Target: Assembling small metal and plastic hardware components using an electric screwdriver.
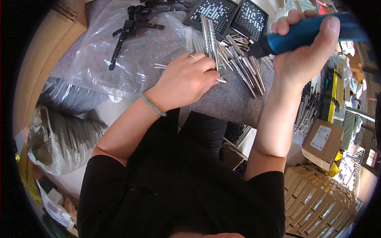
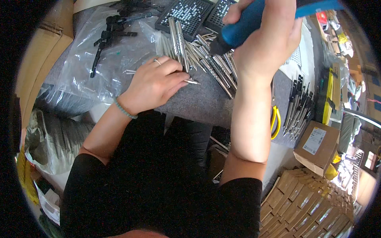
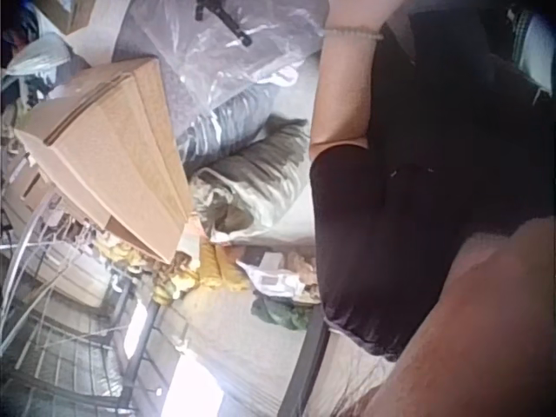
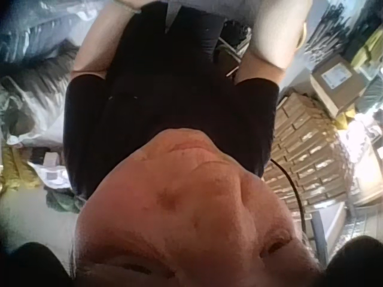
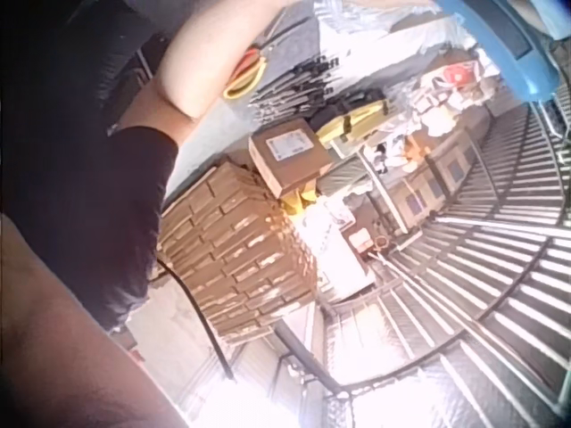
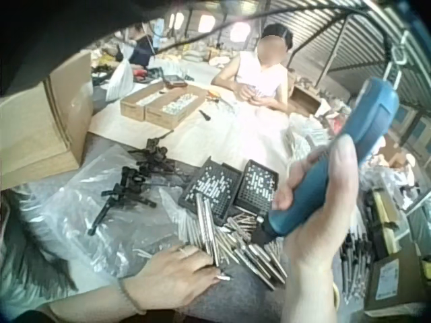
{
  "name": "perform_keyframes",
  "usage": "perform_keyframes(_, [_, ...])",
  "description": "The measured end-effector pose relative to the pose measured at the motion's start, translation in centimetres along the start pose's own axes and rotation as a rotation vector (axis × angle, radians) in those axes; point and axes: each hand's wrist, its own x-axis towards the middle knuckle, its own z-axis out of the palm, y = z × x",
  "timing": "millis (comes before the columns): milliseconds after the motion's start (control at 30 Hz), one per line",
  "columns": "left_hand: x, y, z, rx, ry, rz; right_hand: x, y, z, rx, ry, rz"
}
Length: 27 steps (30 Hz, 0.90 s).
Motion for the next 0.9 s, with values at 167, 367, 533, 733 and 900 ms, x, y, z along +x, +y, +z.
perform_keyframes(167, [-0.3,0.2,0.0,0.026,-0.011,-0.057,-3.6,-0.9,0.5,0.038,-0.016,0.083])
perform_keyframes(367, [-0.5,0.2,0.2,0.060,-0.014,-0.052,-5.0,-0.2,1.2,0.174,-0.001,0.064])
perform_keyframes(533, [-0.3,0.3,-0.1,0.053,-0.021,-0.070,-5.5,0.1,1.3,0.149,0.011,0.069])
perform_keyframes(733, [-0.3,0.1,0.0,0.039,-0.014,-0.072,-5.6,0.6,1.1,0.200,0.006,0.061])
perform_keyframes(900, [-0.3,0.1,0.1,0.041,0.008,-0.062,-5.9,1.0,1.0,0.223,-0.002,0.069])
